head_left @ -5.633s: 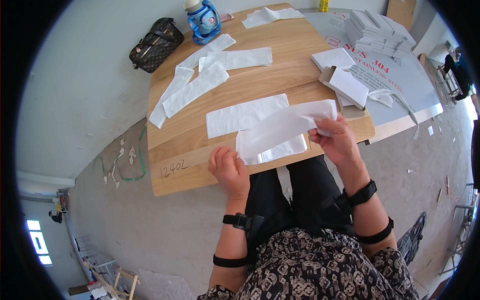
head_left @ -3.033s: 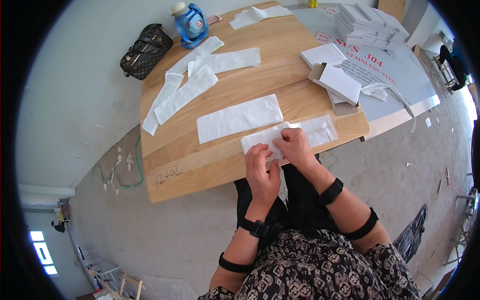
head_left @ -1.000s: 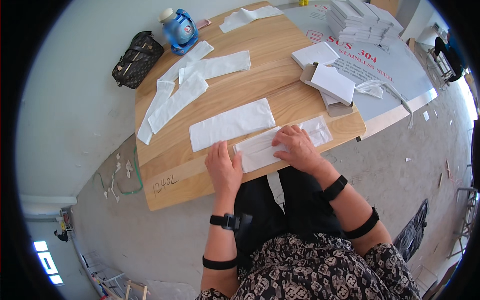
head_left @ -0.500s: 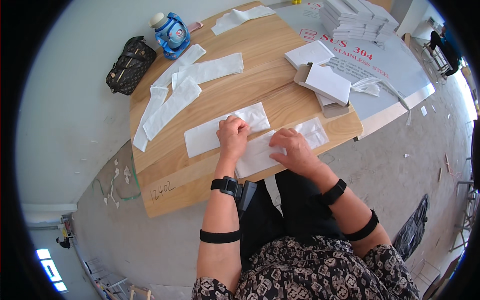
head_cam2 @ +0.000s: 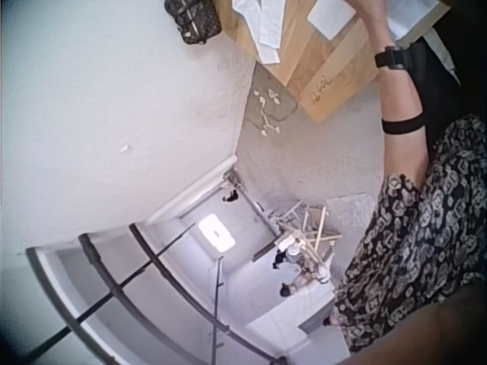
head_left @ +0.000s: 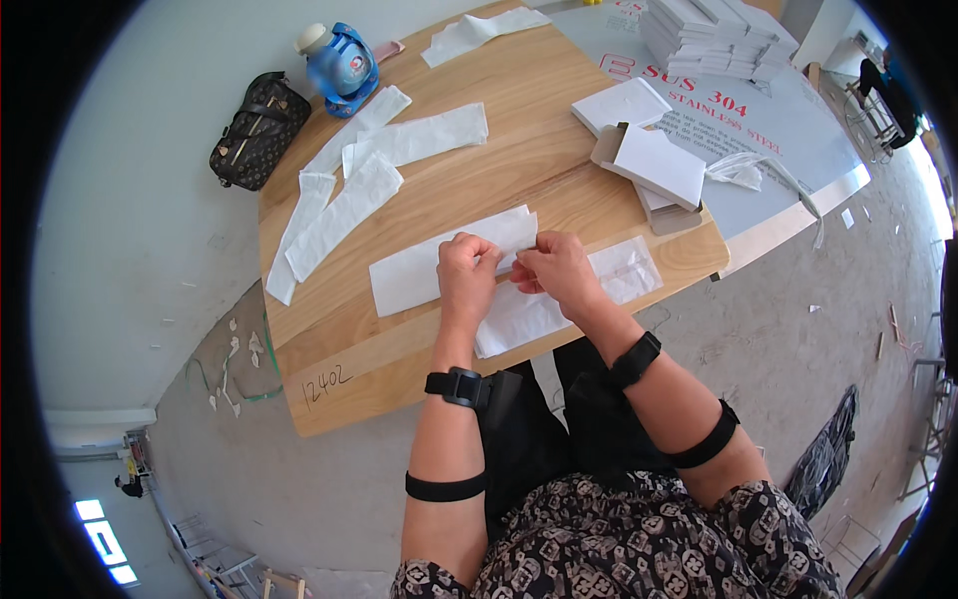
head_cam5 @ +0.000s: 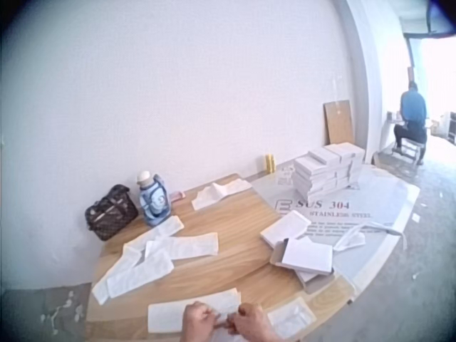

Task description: Folding white fabric or plastic strips on a wooden table.

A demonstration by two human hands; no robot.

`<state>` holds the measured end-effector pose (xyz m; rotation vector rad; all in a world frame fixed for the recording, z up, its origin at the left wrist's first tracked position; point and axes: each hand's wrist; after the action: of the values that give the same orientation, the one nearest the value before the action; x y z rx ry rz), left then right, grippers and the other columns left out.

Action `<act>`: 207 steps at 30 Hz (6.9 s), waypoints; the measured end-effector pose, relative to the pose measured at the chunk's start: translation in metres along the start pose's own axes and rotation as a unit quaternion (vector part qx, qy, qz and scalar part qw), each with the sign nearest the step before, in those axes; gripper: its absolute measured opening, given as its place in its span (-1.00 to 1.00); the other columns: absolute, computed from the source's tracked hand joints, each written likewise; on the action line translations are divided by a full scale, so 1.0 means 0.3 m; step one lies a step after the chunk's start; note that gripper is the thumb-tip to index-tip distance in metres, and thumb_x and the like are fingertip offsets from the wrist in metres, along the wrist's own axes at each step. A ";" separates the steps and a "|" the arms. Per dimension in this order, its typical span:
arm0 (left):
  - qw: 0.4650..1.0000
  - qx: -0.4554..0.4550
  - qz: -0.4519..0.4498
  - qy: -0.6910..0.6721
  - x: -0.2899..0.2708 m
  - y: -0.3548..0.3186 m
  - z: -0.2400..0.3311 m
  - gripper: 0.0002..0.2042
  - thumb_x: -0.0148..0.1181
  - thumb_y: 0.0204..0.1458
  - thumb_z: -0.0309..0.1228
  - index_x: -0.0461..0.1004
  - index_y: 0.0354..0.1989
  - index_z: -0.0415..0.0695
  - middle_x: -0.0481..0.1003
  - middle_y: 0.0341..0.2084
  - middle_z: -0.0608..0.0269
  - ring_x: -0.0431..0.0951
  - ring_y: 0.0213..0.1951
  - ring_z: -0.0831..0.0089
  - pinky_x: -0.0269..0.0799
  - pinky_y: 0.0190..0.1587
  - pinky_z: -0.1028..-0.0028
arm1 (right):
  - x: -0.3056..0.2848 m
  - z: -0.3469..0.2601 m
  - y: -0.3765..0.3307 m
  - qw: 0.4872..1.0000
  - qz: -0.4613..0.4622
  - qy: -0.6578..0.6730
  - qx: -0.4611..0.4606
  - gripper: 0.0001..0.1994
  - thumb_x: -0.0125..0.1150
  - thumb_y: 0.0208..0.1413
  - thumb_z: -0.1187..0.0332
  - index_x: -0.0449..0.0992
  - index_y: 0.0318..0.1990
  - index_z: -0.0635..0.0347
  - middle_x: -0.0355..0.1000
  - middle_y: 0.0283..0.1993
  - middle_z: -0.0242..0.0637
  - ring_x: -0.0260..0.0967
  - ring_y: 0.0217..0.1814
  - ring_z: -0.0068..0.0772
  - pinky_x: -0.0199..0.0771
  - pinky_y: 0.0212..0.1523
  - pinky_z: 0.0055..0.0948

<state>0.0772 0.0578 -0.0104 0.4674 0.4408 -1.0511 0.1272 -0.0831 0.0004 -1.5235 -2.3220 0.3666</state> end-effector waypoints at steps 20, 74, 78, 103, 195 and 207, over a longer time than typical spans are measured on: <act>0.998 0.034 -0.010 -0.054 0.031 -0.014 0.057 -0.95 0.16 -0.01 -0.57 0.50 -0.44 -0.30 0.53 -0.49 0.03 0.53 -0.46 0.21 0.43 -0.37 0.37 | -0.004 -0.014 0.011 0.996 0.013 0.084 -0.003 -0.91 0.17 0.05 0.55 0.48 -0.38 0.45 0.47 -0.46 -0.18 0.49 -0.47 -0.43 0.57 -0.45 -0.52; 0.973 0.216 0.045 0.073 0.015 -0.038 0.105 -0.79 0.14 -0.17 -0.65 0.53 -0.31 -0.17 0.46 -0.36 0.21 0.46 -0.25 0.20 0.44 -0.20 0.29 | -0.012 -0.015 -0.018 0.993 -0.009 0.113 -0.028 -0.88 0.11 0.11 0.55 0.50 -0.44 0.39 0.50 -0.46 -0.23 0.50 -0.46 -0.47 0.53 -0.47 -0.57; 0.969 0.224 0.042 0.091 0.020 -0.037 0.109 -0.78 0.14 -0.18 -0.66 0.53 -0.32 -0.18 0.46 -0.35 0.22 0.46 -0.24 0.20 0.44 -0.20 0.29 | -0.017 0.002 -0.013 0.992 -0.015 0.122 -0.036 -0.88 0.09 0.11 0.56 0.50 -0.43 0.40 0.51 -0.45 -0.22 0.49 -0.47 -0.48 0.53 -0.47 -0.57; 0.995 0.098 -0.005 -0.006 -0.027 -0.059 0.092 -0.90 0.21 -0.11 -0.64 0.47 -0.39 -0.26 0.49 -0.51 0.21 0.48 -0.47 0.45 0.40 -0.38 0.50 | -0.016 -0.023 -0.037 0.978 -0.027 0.198 0.066 -0.87 0.13 0.09 0.49 0.48 -0.27 0.42 0.49 -0.33 -0.12 0.52 -0.36 -0.34 0.63 -0.34 -0.39; 0.957 -0.069 0.035 -0.279 0.011 -0.298 0.006 -0.89 0.03 0.17 -0.51 0.46 -0.35 -0.26 0.38 -0.57 0.44 0.30 -0.51 0.65 0.25 -0.44 0.59 | -0.013 0.107 -0.278 0.994 0.087 -0.057 -0.015 -0.78 0.17 0.05 0.41 0.46 -0.50 0.44 0.46 -0.60 -0.14 0.48 -0.63 -0.41 0.37 -0.68 -0.50; 0.967 0.067 0.200 0.141 -0.110 -0.362 -0.020 -0.86 0.20 -0.01 -0.51 0.47 -0.27 -0.24 0.48 -0.28 0.15 0.46 -0.21 0.24 0.39 -0.12 0.32 | -0.053 0.087 -0.222 0.850 0.146 -0.479 -0.167 -0.87 0.12 -0.10 0.39 0.53 -0.54 0.23 0.49 -0.44 -0.06 0.46 -0.32 0.01 0.44 -0.33 -0.11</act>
<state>-0.0348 0.0393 -0.0138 0.7966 0.5019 -0.6265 0.0667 -0.1246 0.0005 -2.2411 -2.9719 1.0535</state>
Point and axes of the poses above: each hand's wrist, its own y-axis towards the middle knuckle, its own x-axis out of the palm, z = x × y
